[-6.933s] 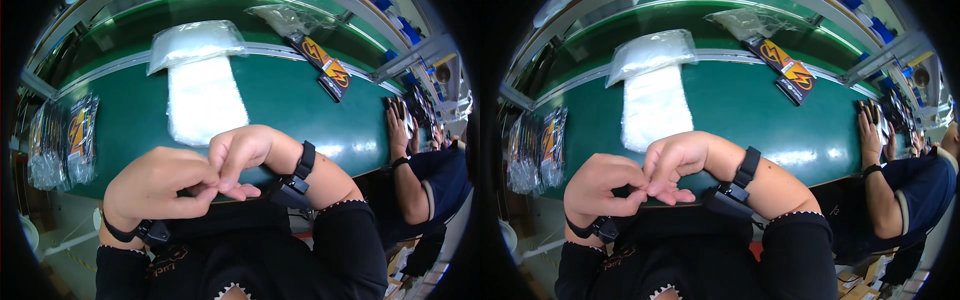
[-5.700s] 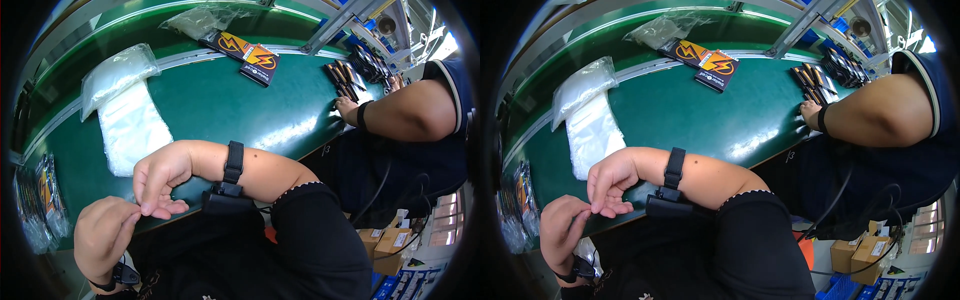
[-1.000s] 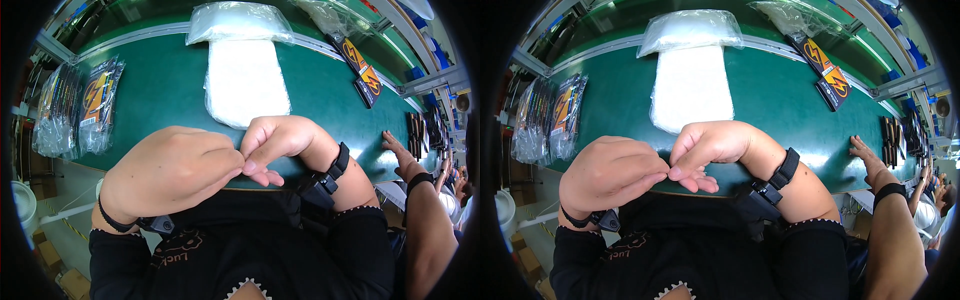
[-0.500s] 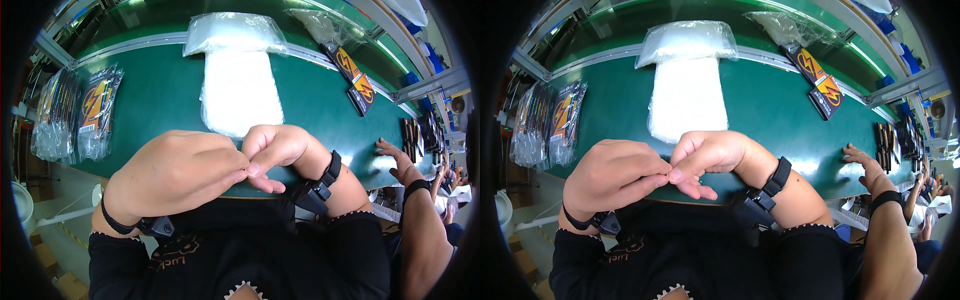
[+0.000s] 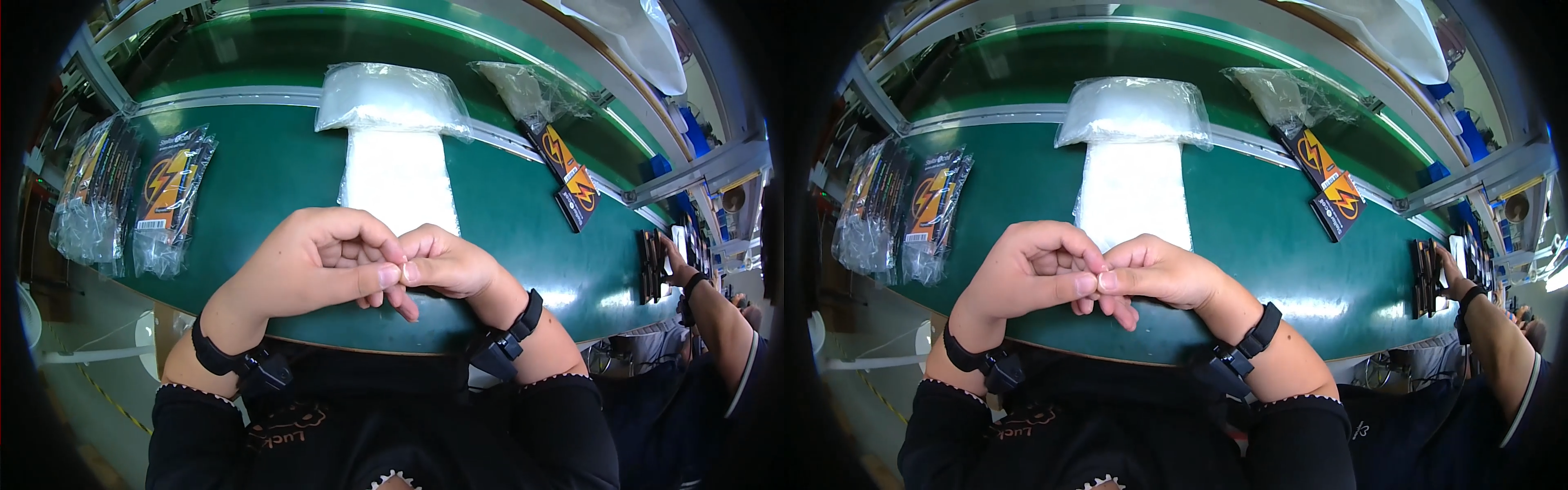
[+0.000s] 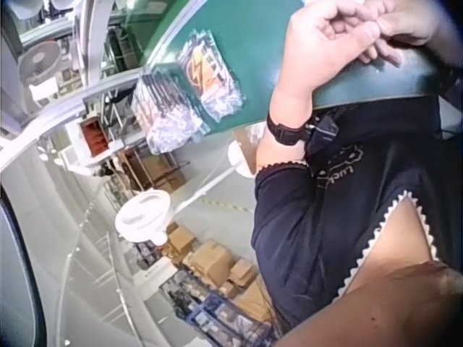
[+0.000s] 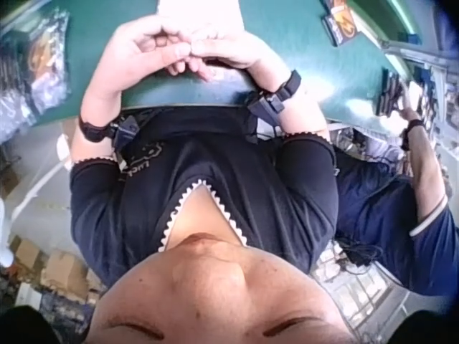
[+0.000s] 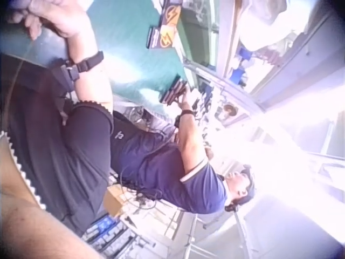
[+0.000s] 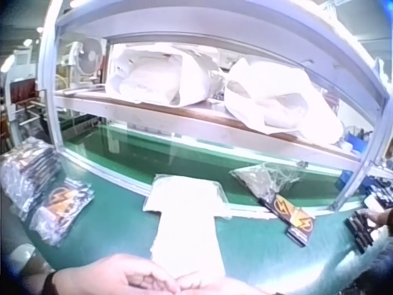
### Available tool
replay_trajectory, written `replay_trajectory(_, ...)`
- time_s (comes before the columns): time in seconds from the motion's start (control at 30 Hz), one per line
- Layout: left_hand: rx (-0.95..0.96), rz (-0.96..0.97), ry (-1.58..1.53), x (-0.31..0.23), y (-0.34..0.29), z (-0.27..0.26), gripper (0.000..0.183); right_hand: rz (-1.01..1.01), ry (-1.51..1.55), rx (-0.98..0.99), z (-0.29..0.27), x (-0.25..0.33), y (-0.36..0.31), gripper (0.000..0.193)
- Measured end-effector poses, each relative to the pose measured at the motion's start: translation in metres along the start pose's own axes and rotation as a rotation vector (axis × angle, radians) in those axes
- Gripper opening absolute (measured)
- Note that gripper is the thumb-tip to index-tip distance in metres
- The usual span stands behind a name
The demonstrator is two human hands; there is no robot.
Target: The recorder is packaging small boxed items (Stellar Cell brand) into plastic bags on an assembly line.
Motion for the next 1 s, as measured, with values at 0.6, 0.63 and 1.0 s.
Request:
replay_trajectory(0.6,0.032,-0.022,-0.149,0.012,0.006,-0.019,0.012,0.046,-0.160,-0.205,-0.003,0.003,0.005,0.031)
replay_trajectory(0.63,0.026,-0.020,-0.143,0.013,0.007,-0.020,0.012,0.041,-0.160,-0.209,-0.004,0.002,0.005,0.032)
replay_trajectory(1.0,0.030,-0.020,-0.193,0.015,0.007,-0.020,0.014,0.067,-0.145,-0.218,0.005,0.004,0.006,0.035)
Point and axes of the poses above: each hand's wrist, its own y-axis towards the middle knuckle, its own z-axis out of the palm, x = y × z, the point moved 7 cm from there along y, towards the middle knuckle, and after that the axes turned 4 degrees about -z, right-handed, at the moved point
